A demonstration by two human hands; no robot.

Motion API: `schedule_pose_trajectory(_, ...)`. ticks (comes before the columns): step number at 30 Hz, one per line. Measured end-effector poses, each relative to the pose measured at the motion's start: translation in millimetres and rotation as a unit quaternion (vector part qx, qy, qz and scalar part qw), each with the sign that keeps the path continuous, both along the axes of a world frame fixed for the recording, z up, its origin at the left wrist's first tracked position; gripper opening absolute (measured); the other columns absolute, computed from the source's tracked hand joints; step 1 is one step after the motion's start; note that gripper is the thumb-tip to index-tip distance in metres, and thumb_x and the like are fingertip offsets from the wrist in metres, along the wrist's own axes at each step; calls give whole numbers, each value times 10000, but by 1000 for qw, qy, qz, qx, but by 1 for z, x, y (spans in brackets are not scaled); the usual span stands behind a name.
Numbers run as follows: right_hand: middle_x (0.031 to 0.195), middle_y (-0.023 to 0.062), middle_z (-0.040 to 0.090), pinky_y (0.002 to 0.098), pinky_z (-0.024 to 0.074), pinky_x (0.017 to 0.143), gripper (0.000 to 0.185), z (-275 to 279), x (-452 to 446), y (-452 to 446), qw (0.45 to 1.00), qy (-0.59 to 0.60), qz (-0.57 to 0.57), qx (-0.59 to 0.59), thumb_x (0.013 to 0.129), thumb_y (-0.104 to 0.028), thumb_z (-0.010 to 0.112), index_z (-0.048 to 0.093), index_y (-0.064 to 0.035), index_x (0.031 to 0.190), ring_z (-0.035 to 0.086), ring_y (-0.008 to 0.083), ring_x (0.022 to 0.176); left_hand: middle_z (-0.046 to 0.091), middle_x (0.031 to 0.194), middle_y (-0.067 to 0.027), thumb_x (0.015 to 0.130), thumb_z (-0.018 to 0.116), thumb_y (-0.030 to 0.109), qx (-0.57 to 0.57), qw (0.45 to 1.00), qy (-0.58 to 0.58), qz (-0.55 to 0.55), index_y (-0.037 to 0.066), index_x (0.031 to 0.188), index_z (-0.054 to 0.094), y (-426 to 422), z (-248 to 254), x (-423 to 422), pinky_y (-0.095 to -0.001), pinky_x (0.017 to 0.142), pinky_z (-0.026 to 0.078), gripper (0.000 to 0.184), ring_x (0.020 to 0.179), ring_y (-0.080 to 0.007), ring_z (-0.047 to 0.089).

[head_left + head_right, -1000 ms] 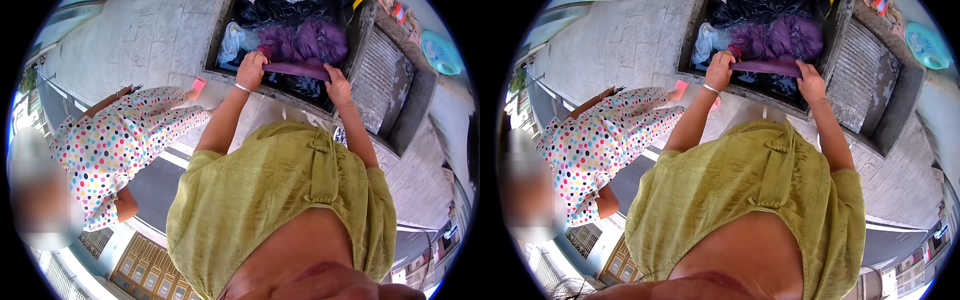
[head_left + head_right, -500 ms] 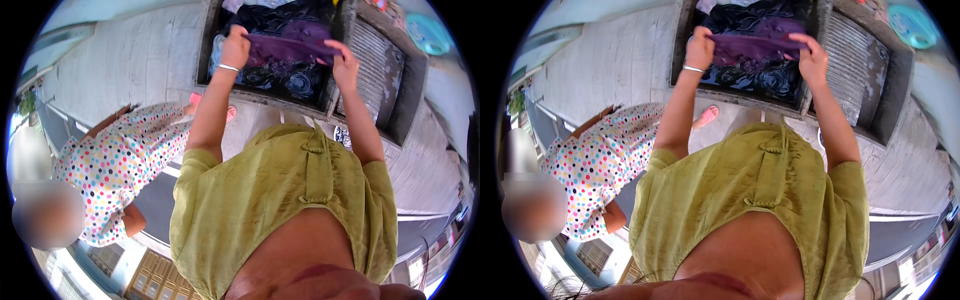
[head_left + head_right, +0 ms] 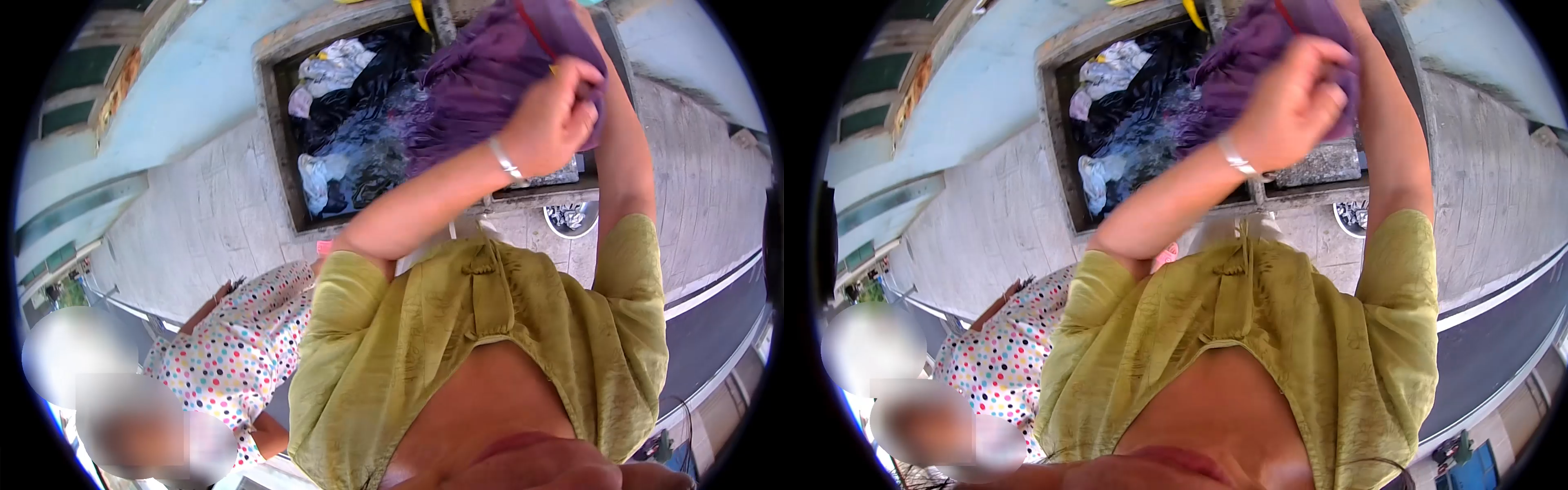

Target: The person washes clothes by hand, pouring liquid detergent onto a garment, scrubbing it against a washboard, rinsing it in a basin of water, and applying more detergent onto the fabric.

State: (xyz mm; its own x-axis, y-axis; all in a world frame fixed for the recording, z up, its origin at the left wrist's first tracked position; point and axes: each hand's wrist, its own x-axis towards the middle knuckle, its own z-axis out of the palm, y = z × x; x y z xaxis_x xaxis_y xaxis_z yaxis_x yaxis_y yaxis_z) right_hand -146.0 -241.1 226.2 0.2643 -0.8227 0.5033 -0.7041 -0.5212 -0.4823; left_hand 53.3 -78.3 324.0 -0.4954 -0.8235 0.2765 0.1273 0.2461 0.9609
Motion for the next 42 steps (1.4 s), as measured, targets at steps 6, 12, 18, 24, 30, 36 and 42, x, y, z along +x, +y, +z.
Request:
schedule_pose_trajectory(6,1180,76,549,404,447,800,496,-132,-88,78,741,-346,-270,508,802,-239,641,496,-87,1251,506,214,1041,490,1225,-216,802,528,124,-45,939,-300,-162,-8,1198,492,9,-150,-48,-372,954,394,419,1108,-349,491)
schedule_pose_trajectory(12,1184,205,528,431,398,947,478,-183,-72,162,973,-34,-153,171,801,-229,603,489,-59,1234,480,382,1122,395,1360,-95,825,563,218,-144,797,-581,-78,128,1311,408,-20,-215,-26,-537,956,283,518,1277,-311,335)
schedule_pose_trajectory(18,1186,184,532,379,391,964,573,-176,-68,192,923,137,-273,232,761,-182,628,422,-84,1287,487,361,1112,651,916,-46,747,515,213,-130,763,-618,-138,173,970,610,-25,-219,-24,-414,780,340,245,898,-219,601)
schedule_pose_trajectory(24,1082,165,560,405,423,891,476,-177,-76,195,865,-88,-250,425,728,-115,597,509,-81,1195,527,364,1007,661,932,-82,731,503,245,-83,699,-688,-179,157,880,668,-30,-184,-10,-425,746,381,239,873,-244,624)
schedule_pose_trajectory(30,1110,103,533,419,421,851,405,-132,-29,228,978,73,-70,183,739,-183,622,555,-110,1132,494,279,1064,573,1084,-145,797,508,149,-90,823,-558,-64,142,1082,610,-58,-198,-37,-415,841,463,303,993,-303,567)
schedule_pose_trajectory(36,1053,105,560,427,440,801,351,-148,-30,239,957,70,-42,279,756,-219,625,581,-115,1089,536,295,999,190,1475,-113,861,529,288,-27,650,-745,-147,254,1423,200,-63,-238,-58,-456,1065,230,653,1329,-359,234)
schedule_pose_trajectory(42,1050,177,575,417,464,815,310,-167,-61,152,974,-31,-117,192,814,-157,554,557,-68,1111,557,370,941,130,1470,-203,848,539,316,-74,758,-646,-43,122,1424,186,-18,-228,-64,-544,1064,148,703,1352,-378,155)
